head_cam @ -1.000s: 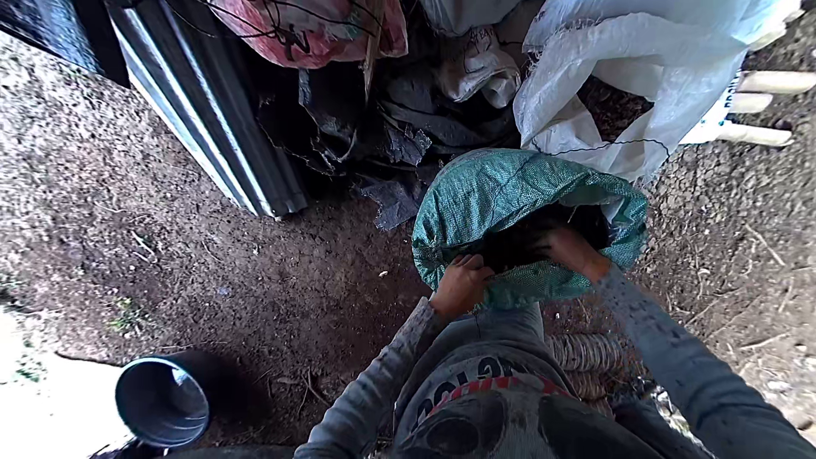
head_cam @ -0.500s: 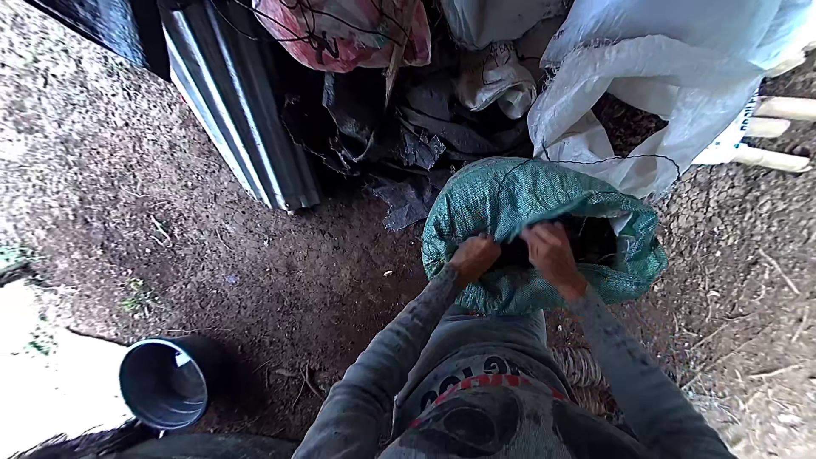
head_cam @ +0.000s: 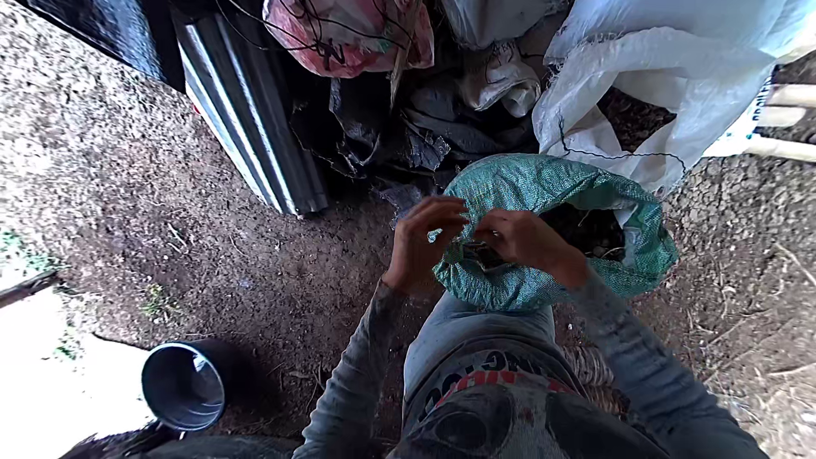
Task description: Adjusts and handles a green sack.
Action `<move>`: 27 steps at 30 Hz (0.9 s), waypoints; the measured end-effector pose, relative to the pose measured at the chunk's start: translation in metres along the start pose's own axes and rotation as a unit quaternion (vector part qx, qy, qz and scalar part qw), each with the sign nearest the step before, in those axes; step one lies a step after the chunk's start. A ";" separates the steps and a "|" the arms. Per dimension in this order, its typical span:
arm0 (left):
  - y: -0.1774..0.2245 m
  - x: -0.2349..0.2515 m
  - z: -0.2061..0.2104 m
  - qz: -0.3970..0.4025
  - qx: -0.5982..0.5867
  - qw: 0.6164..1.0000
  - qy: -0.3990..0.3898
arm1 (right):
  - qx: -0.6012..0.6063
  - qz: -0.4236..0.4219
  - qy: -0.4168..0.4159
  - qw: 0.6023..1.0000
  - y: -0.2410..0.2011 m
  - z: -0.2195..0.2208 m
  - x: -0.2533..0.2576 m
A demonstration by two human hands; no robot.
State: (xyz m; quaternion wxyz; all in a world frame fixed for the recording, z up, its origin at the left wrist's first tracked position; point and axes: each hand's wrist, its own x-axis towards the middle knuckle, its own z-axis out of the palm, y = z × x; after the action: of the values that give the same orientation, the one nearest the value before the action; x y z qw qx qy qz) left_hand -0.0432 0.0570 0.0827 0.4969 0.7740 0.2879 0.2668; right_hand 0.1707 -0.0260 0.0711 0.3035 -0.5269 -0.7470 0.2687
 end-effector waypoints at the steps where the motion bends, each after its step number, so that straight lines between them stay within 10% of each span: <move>1: -0.003 -0.001 -0.003 -0.024 0.004 1.000 -0.011 | 0.022 0.033 -0.018 0.999 -0.004 -0.018 -0.008; 6: -0.042 -0.006 0.009 -0.072 0.181 0.956 -0.221 | -0.052 0.156 -0.018 0.986 -0.019 -0.125 -0.077; 12: -0.044 0.034 0.004 -0.078 0.049 0.936 -0.341 | -0.205 0.175 0.144 0.952 -0.009 -0.175 -0.127; 18: -0.105 0.059 -0.024 -0.240 0.108 0.950 -0.170 | -0.205 0.175 0.239 0.933 -0.039 -0.081 -0.049; 23: -0.144 0.036 -0.033 -0.412 0.029 0.909 -0.044 | 0.031 0.385 -0.081 0.919 -0.010 0.066 -0.051; 27: -0.123 0.053 -0.007 -0.365 -0.051 0.929 -0.034 | 0.140 0.403 -0.004 0.905 -0.006 0.099 -0.047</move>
State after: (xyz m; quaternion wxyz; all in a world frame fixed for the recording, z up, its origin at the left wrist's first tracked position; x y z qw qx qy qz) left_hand -0.0333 0.1407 -0.0213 0.6081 0.5976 0.5198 0.0551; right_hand 0.1064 -0.0802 0.0009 0.2371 -0.7339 -0.4270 0.4721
